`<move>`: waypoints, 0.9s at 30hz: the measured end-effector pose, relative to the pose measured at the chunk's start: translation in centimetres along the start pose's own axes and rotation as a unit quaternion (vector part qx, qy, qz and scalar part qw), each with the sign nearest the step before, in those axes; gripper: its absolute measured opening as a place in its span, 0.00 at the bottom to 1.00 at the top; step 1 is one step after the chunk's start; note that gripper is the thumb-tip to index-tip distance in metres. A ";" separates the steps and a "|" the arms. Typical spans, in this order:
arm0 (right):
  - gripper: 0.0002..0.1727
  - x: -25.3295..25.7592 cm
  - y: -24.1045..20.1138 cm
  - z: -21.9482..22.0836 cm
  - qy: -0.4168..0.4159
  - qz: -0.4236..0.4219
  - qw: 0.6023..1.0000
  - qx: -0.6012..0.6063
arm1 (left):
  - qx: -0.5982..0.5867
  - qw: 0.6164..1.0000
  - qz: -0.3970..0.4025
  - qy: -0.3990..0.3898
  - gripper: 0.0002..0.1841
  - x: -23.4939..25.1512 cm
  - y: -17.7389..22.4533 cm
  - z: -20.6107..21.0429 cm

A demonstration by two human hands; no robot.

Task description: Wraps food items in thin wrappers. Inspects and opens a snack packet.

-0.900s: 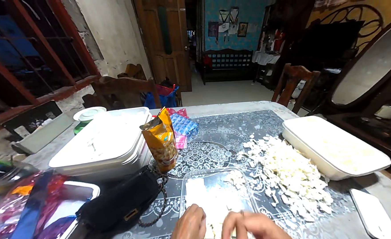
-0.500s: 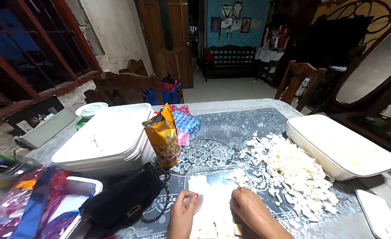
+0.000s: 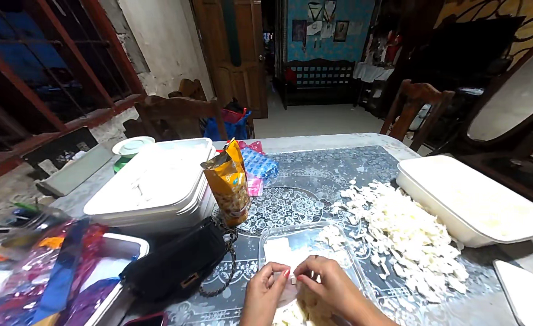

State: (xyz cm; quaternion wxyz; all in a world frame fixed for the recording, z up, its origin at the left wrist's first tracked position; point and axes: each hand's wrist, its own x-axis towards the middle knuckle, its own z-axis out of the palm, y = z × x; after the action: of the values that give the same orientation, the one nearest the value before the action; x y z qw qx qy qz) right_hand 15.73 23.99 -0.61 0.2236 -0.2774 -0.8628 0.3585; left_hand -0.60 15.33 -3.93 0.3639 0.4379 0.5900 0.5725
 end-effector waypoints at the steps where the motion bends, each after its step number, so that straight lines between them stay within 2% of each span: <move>1: 0.10 0.0 0.1 0.1 0.010 -0.003 1.000 -0.005 | -0.005 1.000 -0.006 -0.003 0.06 0.0 0.1 0.0; 5: 0.10 -0.1 0.5 0.2 0.026 -0.013 0.999 0.013 | -0.024 0.999 -0.023 -0.033 0.14 -0.1 0.7 0.0; 9: 0.08 -0.1 2.0 0.9 0.063 -0.056 0.996 0.036 | -0.012 0.999 -0.011 -0.035 0.15 -0.1 0.5 0.0; 13: 0.09 0.0 2.2 0.3 0.074 0.019 0.978 0.193 | 0.014 1.000 -0.005 -0.026 0.15 0.0 0.3 -0.2; 16: 0.09 0.1 1.8 -0.1 0.099 0.042 0.964 0.245 | 0.037 0.999 0.003 -0.039 0.12 0.0 0.2 -0.3; 19: 0.14 -0.1 1.5 0.3 0.025 0.060 0.961 0.268 | 0.025 0.997 0.017 -0.076 0.08 -0.2 0.0 -0.2; 21: 0.22 -0.3 1.4 0.7 -0.034 0.083 0.953 0.288 | 0.005 0.996 0.017 -0.089 0.09 -0.3 0.0 0.0; 22: 0.28 -0.2 1.5 0.8 -0.052 0.088 0.951 0.293 | 0.001 0.996 0.008 -0.089 0.10 -0.3 0.2 0.0; 23: 0.29 -0.2 1.6 0.8 -0.051 0.088 0.952 0.288 | 0.003 0.997 -0.004 -0.080 0.11 -0.3 0.3 -0.1; 27: 0.12 -0.2 2.2 0.4 0.100 0.034 0.966 0.238 | 0.037 0.999 -0.007 -0.024 0.10 0.0 0.5 -0.6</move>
State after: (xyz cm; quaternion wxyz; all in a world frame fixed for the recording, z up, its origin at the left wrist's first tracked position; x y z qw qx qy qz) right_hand 16.33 24.93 -2.58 0.3554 -0.2801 -0.7161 0.5314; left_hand -1.13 15.13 -3.38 0.3651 0.4607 0.6049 0.5372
